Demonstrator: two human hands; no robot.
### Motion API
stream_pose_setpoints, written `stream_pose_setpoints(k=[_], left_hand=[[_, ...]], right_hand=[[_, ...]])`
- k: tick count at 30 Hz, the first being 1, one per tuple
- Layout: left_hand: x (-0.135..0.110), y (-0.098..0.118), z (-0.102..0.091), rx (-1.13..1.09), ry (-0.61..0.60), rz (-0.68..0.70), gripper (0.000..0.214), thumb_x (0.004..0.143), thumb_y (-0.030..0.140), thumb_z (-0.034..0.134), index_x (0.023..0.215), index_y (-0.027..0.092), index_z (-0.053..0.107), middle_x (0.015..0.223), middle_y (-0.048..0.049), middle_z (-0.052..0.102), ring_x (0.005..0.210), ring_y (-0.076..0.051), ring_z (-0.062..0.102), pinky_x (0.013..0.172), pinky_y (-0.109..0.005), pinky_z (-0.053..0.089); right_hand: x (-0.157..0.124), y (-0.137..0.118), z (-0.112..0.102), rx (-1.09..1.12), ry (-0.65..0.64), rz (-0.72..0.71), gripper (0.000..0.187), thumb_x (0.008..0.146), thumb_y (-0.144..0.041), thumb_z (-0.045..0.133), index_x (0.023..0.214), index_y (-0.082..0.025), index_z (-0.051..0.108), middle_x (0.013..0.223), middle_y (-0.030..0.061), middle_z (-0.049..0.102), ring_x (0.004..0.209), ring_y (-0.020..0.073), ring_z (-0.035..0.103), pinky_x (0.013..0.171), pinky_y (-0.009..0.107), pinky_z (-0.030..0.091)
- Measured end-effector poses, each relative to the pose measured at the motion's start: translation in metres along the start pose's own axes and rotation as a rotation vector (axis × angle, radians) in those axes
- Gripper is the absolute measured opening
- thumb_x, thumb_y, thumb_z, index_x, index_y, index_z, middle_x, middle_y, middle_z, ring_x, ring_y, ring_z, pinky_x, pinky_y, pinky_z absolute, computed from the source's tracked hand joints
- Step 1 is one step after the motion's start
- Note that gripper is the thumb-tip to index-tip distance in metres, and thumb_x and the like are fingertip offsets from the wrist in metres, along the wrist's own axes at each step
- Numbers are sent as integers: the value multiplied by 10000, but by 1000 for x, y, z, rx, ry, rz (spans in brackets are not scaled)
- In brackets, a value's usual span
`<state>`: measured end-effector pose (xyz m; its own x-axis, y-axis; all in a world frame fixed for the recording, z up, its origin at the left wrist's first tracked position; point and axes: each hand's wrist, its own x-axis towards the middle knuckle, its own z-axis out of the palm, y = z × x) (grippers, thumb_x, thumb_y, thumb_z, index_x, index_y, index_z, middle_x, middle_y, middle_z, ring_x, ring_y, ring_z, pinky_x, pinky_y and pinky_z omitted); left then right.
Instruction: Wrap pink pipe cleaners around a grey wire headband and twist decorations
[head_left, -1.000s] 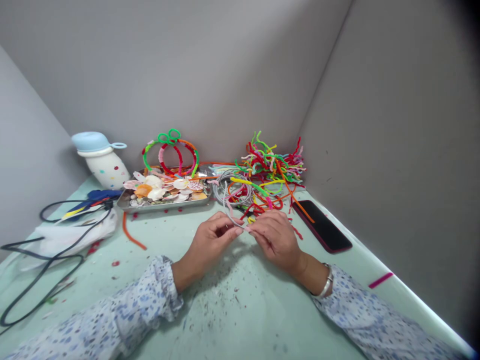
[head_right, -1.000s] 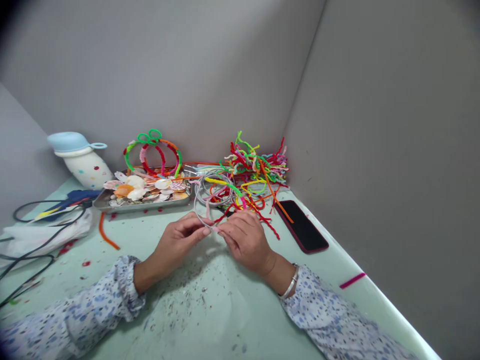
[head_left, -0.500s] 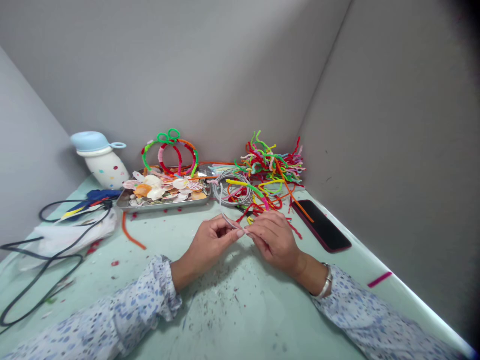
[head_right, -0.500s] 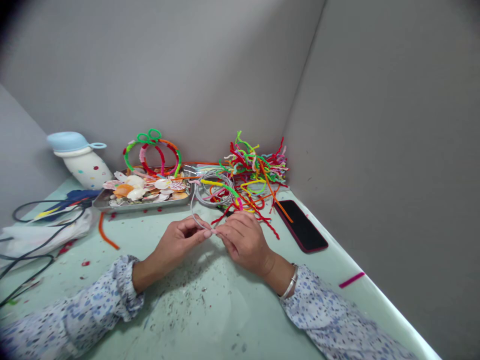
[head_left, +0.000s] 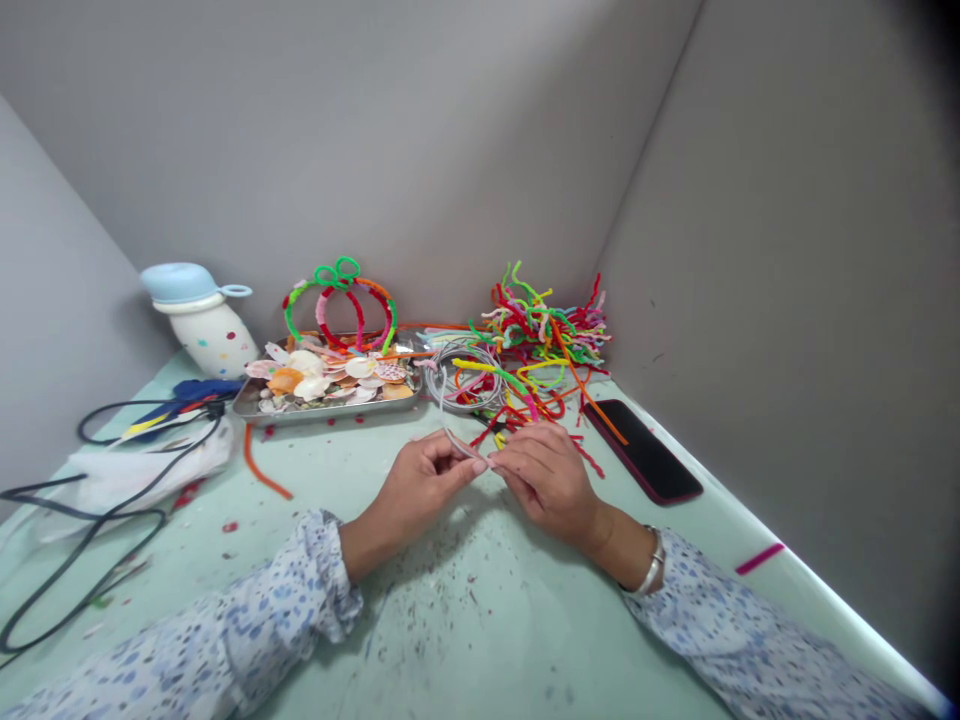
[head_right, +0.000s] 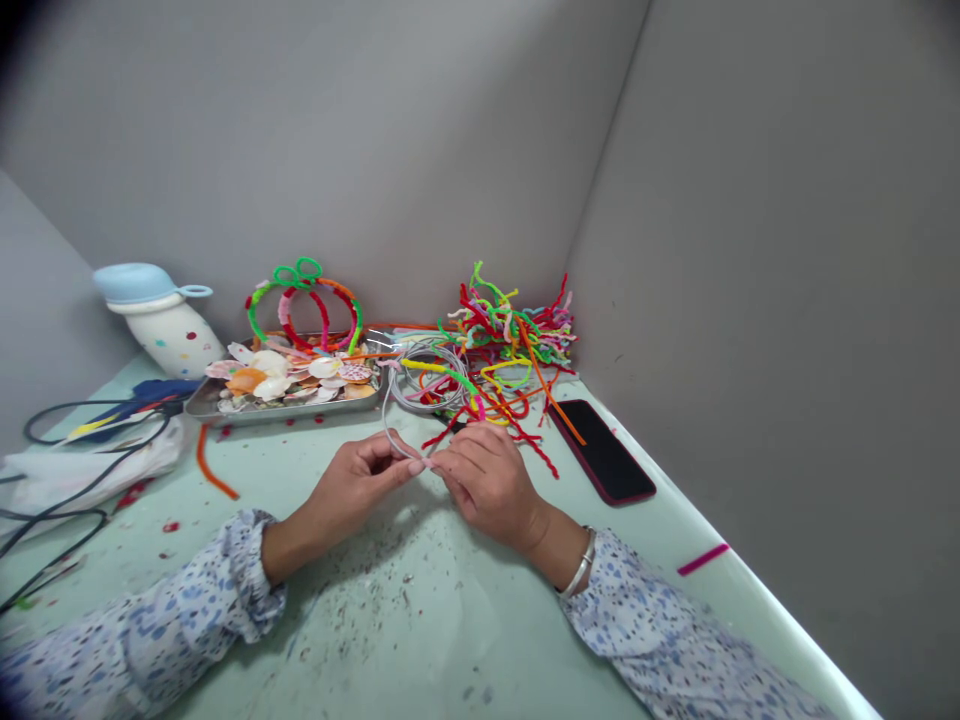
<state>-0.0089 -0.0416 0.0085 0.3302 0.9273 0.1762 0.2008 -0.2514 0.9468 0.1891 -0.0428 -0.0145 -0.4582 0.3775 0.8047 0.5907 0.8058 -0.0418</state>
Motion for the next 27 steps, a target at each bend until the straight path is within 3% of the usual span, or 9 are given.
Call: stream_pose_setpoints(k=[9,18,24,27], left_hand=[[0,-1,3,-60,-3,-76,222,763,347,669,704,138,622,600,26,556,554,-96,470,541,-223,372],[2,-3,4,-109,-4,-127,234,746,357,683,700,138,613,589,25,564,545,-99,476,546,-231,380],[4,-1,-1,-66,-34,-12,232,829,369,620,806,144,672,762,-26,659,712,-145,581,682,-271,451],[4,-4,-8,54,56,44,256,898,363,536,859,163,690,813,-26,649,757,-150,586,679,-259,448]], right_hand=[[-3,3,1,-34,-15,-48,232,852,-81,561,1016,-219,648,872,29,712,914,193,614,881,394,455],[2,1,-1,-100,-37,-87,209,861,-82,560,1009,-203,645,862,30,720,898,194,613,887,392,454],[0,4,-1,-68,49,20,186,858,-93,594,994,-208,650,881,38,713,894,205,603,887,405,458],[0,5,-1,-76,119,97,138,875,-130,600,977,-206,651,858,46,703,885,213,601,879,410,457]])
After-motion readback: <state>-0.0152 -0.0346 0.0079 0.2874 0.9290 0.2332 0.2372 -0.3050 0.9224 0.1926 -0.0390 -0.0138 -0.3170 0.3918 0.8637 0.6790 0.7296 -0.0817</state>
